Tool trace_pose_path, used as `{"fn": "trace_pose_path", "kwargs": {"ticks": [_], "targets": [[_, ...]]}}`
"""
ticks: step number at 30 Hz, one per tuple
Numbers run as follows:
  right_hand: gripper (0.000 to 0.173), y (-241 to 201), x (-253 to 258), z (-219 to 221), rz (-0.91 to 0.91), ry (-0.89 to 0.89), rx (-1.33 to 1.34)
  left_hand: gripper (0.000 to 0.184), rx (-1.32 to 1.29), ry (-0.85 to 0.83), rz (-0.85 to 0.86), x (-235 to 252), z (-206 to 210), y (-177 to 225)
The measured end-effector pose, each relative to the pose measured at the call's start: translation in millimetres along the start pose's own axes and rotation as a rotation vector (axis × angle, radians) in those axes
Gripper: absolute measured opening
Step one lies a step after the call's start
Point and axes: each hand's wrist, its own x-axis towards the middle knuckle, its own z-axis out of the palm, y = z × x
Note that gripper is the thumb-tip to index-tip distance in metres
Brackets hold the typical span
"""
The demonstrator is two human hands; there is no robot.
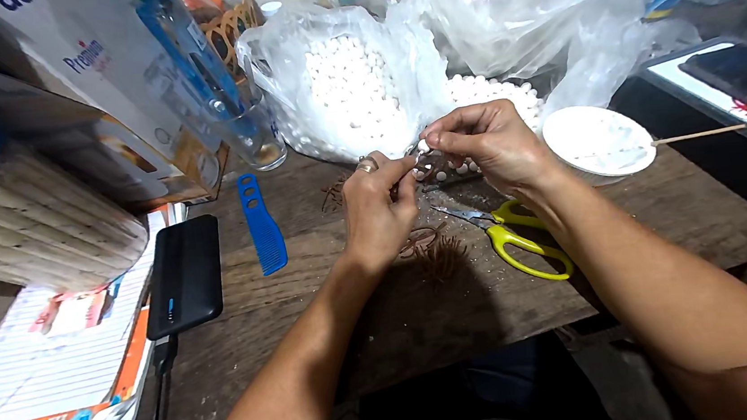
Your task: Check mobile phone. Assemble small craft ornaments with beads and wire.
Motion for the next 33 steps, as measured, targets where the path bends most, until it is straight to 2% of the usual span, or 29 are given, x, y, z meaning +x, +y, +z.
{"fn": "trace_pose_path", "kwargs": {"ticks": [9, 16, 25, 33], "targets": [[0.008, 2, 0, -1, -0.117, -0.007, -0.137, 0.012, -0.016, -0.024, -0.011, 1, -1, 0], [0.006, 0, -2, -1, -0.127, -0.011, -0.142, 0.012, -0.087, -0.040, -0.054, 1, -2, 1], [0.012, -3, -2, -8, -0.214, -0.097, -0.208, 0.010, -0.094, -0.016, -0.047, 1, 1, -2], [0.008, 2, 0, -11, -0.321, -0.162, -0.306, 0.012, -0.061, -0.023, -0.025, 1, 1, 0]]}}
